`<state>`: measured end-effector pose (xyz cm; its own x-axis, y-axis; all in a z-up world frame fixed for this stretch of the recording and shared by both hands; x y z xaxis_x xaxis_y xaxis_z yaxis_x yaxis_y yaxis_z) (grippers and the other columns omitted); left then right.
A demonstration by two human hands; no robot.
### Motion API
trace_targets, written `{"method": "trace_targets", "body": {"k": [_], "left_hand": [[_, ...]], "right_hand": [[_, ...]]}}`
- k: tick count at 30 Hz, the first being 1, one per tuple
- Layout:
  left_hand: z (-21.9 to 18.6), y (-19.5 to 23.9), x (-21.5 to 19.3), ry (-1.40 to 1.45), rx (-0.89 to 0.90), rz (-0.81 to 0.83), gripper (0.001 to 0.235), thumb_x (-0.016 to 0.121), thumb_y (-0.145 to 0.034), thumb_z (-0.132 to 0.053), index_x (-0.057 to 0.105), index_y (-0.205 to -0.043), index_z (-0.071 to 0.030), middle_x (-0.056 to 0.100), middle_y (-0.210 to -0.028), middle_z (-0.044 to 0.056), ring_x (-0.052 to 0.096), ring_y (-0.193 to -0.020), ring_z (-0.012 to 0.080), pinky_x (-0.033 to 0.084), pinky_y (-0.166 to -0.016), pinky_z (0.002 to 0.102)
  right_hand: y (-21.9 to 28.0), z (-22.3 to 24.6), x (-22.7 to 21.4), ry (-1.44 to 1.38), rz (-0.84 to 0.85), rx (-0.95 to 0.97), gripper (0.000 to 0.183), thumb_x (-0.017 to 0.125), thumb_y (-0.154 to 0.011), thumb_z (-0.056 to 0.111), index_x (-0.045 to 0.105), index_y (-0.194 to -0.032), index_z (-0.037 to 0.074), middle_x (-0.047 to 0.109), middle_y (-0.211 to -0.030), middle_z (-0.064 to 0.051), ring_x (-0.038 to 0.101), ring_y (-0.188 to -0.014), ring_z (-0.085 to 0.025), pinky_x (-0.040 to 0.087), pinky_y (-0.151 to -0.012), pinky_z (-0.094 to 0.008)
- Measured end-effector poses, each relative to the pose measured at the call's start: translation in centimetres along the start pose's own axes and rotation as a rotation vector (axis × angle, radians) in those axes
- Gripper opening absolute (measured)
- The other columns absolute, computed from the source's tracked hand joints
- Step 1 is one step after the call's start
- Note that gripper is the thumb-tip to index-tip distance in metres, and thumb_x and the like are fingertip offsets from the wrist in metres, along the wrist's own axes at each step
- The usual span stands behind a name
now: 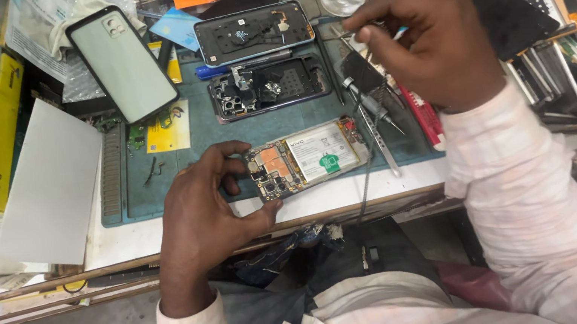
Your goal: The person handles a disassembled smartphone, removes the battery, and uses tweezers to adjust small internal components and connectors. The person then repositions the battery and continues to manipulate internal parts with tweezers.
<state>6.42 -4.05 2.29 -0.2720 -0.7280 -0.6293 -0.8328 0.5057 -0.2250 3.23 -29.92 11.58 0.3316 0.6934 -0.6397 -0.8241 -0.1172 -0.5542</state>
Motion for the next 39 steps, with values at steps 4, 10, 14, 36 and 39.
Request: {"method": "trace_targets", "body": {"k": [4,10,14,36,39], "left_hand": [[-0.1,0.4,-0.3,0.016,-0.023,-0.04,0.074,0.091,-0.052,-0.022,0.063,-0.118,-0.005,0.071,-0.082,0.008,0.067,-0.07,0.0212,0.054,-0.064,0.035],[-0.2,0.9,-0.6,0.144,0.03,-0.108,0.073,0.089,-0.056,-0.014,0.055,-0.119,-0.002,0.076,-0.094,0.012,0.069,-0.076,0.0188,0.057,-0.072,0.031],[0.1,1.6,-0.8,0.203,0.044,-0.136,0.075,0.089,-0.059,-0.01,0.053,-0.123,-0.001,0.077,-0.096,0.013,0.072,-0.079,0.017,0.058,-0.077,0.029],[1.4,11.6,4.4,0.653,0.092,-0.61,0.086,0.094,-0.072,-0.025,0.038,-0.134,-0.004,0.06,-0.125,0.015,0.069,-0.112,0.0194,0.063,-0.096,0.032],[0.4,12.2,6.2,0.694,0.085,-0.56,0.079,0.095,-0.079,-0.018,0.037,-0.13,-0.002,0.063,-0.121,0.016,0.071,-0.108,0.0203,0.061,-0.093,0.032]], "right_hand": [[1.3,-1.7,-1.8,0.124,-0.029,0.143,0.012,0.068,-0.103,-0.003,0.073,-0.114,-0.002,0.073,-0.103,-0.012,0.074,-0.086,-0.014,0.06,-0.069,-0.026],[3.8,-3.3,-4.3,0.153,-0.194,0.191,0.012,0.067,-0.106,-0.002,0.073,-0.117,-0.001,0.074,-0.108,-0.013,0.076,-0.098,-0.016,0.061,-0.081,-0.026],[5.3,-3.8,-3.4,0.244,-0.098,0.254,0.013,0.072,-0.101,0.005,0.074,-0.113,0.002,0.073,-0.109,-0.013,0.075,-0.094,-0.019,0.061,-0.079,-0.028],[14.2,3.5,13.1,-1.026,0.273,0.512,0.056,0.068,-0.101,0.026,0.044,-0.146,0.002,0.069,-0.114,-0.009,0.071,-0.098,-0.013,0.06,-0.082,-0.027],[14.0,3.7,14.2,-1.137,0.165,0.556,0.057,0.065,-0.102,0.022,0.037,-0.147,0.003,0.068,-0.13,-0.012,0.068,-0.114,-0.016,0.059,-0.088,-0.031]]}}
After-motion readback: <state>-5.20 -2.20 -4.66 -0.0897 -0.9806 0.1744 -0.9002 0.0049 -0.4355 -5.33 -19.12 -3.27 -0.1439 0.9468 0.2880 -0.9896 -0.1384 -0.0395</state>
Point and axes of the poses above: each hand's wrist, its own y-axis away from the middle knuckle, its own x-axis out of the palm, z = x × y, the point moved 8 cm from there along -y, towards the middle knuckle
